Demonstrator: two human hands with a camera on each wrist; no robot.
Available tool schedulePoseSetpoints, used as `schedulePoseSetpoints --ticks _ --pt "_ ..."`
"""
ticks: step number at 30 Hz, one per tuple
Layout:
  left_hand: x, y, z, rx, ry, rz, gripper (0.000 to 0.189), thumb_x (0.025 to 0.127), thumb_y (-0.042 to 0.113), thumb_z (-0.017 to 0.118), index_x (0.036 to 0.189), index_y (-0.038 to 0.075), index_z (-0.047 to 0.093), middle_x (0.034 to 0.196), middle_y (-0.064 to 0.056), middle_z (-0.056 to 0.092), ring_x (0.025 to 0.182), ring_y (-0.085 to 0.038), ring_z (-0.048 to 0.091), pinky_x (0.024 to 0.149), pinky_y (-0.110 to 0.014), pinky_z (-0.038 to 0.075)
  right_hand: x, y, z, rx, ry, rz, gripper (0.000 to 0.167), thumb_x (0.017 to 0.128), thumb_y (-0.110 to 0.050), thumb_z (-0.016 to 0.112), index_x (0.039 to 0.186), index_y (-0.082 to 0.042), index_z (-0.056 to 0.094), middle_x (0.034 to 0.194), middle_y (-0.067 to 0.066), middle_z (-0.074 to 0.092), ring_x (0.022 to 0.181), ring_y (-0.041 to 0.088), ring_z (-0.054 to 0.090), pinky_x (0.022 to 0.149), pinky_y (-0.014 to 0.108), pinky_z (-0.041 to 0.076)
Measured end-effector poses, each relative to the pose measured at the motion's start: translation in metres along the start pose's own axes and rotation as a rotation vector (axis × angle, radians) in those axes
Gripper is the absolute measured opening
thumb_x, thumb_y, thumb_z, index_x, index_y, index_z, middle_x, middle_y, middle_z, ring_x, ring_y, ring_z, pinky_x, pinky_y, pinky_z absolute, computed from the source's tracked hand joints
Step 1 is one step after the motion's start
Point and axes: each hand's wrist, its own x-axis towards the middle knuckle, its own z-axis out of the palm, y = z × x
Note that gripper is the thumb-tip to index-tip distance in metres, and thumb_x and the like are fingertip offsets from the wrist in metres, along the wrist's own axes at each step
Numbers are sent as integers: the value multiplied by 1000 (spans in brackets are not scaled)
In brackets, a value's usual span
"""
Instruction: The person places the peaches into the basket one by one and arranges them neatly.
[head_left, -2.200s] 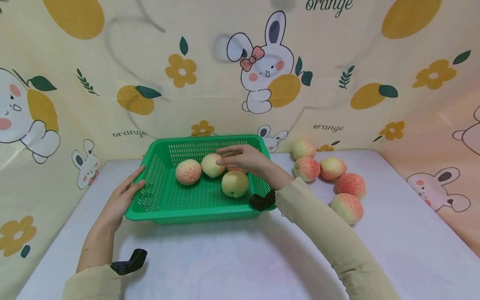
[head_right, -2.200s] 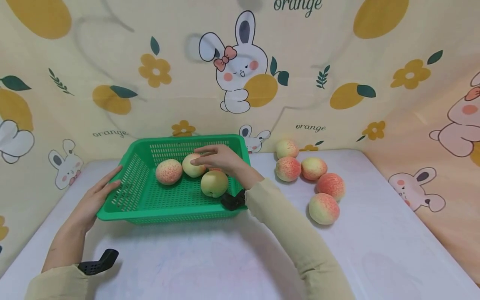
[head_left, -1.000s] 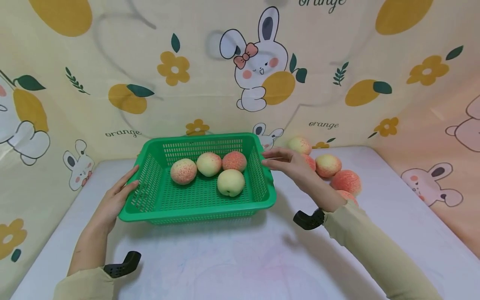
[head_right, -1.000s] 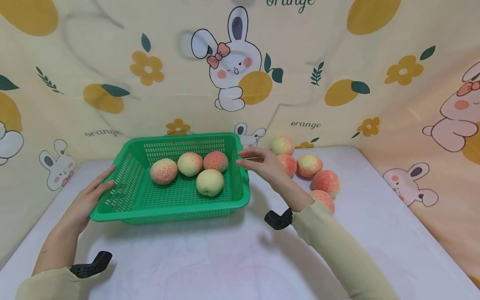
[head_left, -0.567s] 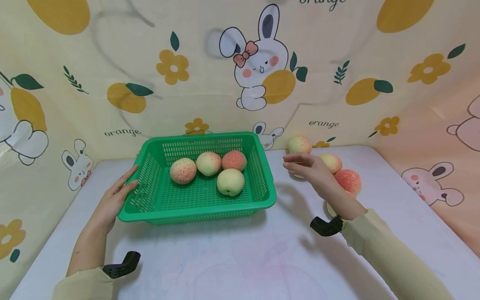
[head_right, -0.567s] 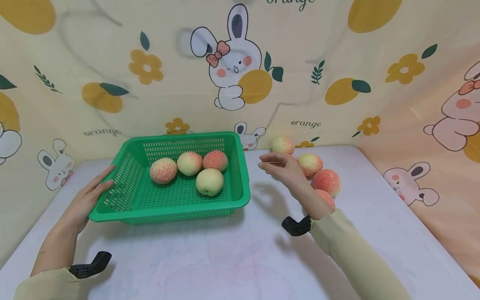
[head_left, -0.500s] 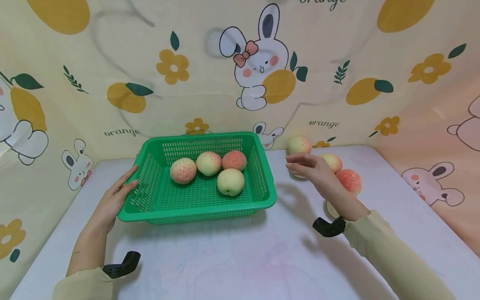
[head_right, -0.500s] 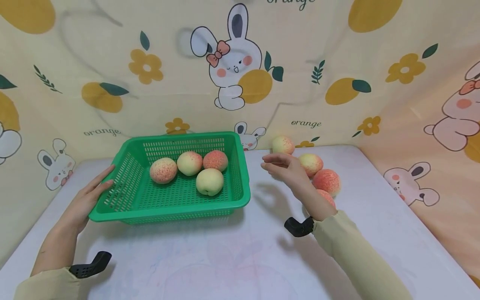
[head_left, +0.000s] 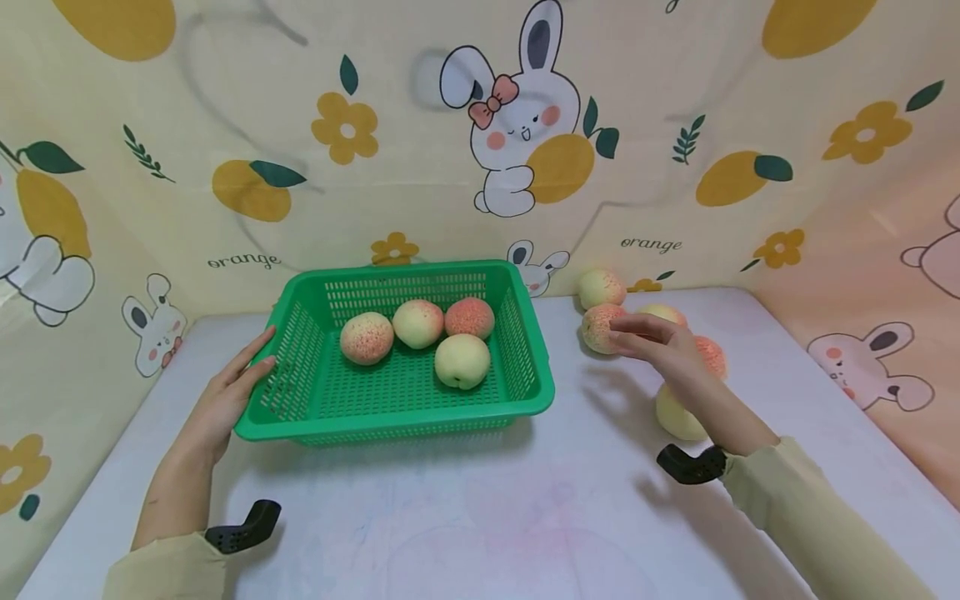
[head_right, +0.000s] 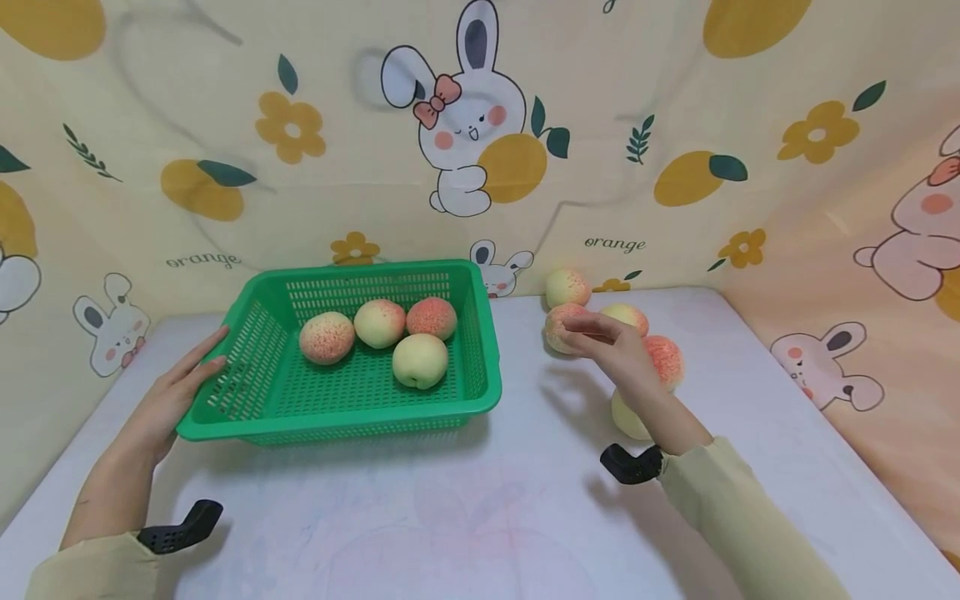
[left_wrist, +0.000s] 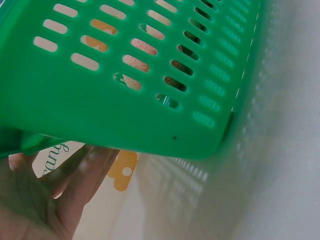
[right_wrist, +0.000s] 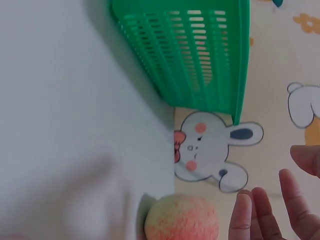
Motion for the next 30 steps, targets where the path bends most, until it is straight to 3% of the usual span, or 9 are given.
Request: schedulePoseSetpoints --ticks 3,7,10,16,23,27,30 --pt "1 0 0 5 -1 0 60 101 48 39 154 33 14 160 -17 9 74 3 56 67 -19 46 -4 1 -7 -50 31 62 29 93 -31 64 117 -17 61 104 -26 61 93 -6 60 81 19 45" --pt "1 0 1 13 2 -1 61 101 49 38 154 33 14 160 -17 8 76 3 55 68 -19 45 -9 2 -16 -90 71 121 23 91 -39 65 112 -30 62 98 -29 63 89 -7 62 65 23 39" --pt "2 0 1 9 3 0 61 101 48 38 154 32 14 160 -17 8 75 4 56 67 -19 46 -10 6 -22 -75 88 104 21 91 -35 65 111 -28 63 92 -27 68 87 -7 62 63 19 44" --pt "2 0 0 -1 4 -11 61 100 49 39 154 33 14 160 -18 9 71 2 57 65 -18 46 -12 15 -32 -97 154 95 28 92 -34 65 115 -19 61 95 -26 63 82 -2 57 69 15 49" --pt "1 0 0 -13 6 -13 61 100 48 40 154 34 15 159 -19 11 69 2 58 64 -18 48 -15 20 -38 -154 237 128 28 91 -40 64 113 -23 61 96 -26 57 89 -2 54 75 11 46" --pt "0 0 0 -31 5 -7 60 100 48 40 153 34 15 158 -22 15 65 0 60 61 -19 49 -17 23 -41 -89 297 105 19 92 -33 64 109 -23 62 92 -24 59 82 -4 57 71 10 48" --pt "0 0 0 -30 4 -4 60 101 47 40 154 33 15 158 -22 15 65 0 60 60 -19 49 -18 24 -42 30 358 64 11 91 -25 67 101 -22 65 86 -21 63 76 -2 58 68 10 48"
